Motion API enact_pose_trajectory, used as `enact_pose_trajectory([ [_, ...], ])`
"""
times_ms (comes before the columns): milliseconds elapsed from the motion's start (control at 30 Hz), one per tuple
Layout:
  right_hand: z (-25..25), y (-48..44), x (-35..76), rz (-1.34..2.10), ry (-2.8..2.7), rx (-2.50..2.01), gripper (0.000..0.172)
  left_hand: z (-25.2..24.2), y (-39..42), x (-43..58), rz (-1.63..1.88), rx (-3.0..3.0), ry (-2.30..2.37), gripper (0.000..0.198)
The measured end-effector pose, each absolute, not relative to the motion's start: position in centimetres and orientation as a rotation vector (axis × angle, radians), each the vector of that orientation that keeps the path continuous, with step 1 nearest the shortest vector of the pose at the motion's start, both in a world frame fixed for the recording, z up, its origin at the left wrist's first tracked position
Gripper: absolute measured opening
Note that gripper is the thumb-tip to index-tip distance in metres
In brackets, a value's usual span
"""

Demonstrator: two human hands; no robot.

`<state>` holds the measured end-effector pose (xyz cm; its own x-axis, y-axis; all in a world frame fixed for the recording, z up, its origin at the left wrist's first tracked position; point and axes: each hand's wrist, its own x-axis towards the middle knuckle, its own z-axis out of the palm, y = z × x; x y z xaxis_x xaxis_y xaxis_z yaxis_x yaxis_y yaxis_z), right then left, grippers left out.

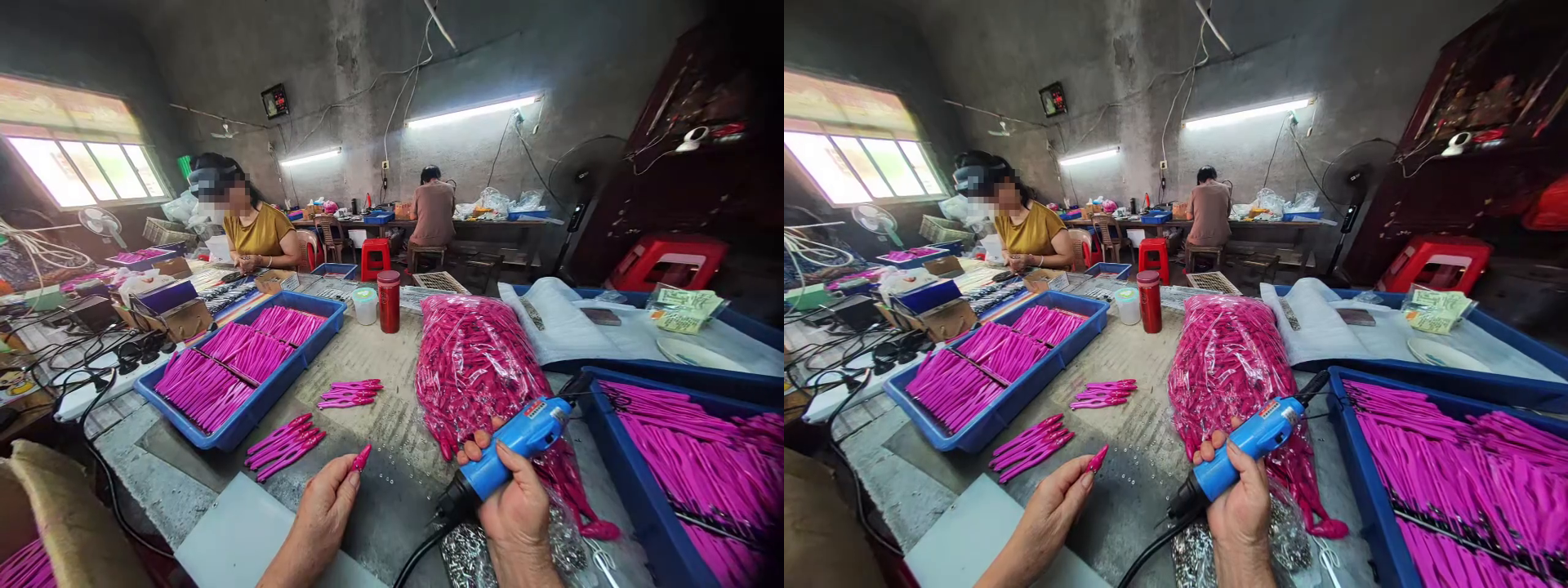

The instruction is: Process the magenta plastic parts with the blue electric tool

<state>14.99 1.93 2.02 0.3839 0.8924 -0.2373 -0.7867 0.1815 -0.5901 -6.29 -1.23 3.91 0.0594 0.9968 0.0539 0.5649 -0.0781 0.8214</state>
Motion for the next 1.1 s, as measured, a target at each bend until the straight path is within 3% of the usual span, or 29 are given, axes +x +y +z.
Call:
enact_pose_trajectory([
  [1100, 2.0, 2.0, 15.0, 1.193, -0.176, -0.715, 0.053, 1.0, -0.6, -6.9, 1.016, 2.193, 1.604, 0.036],
])
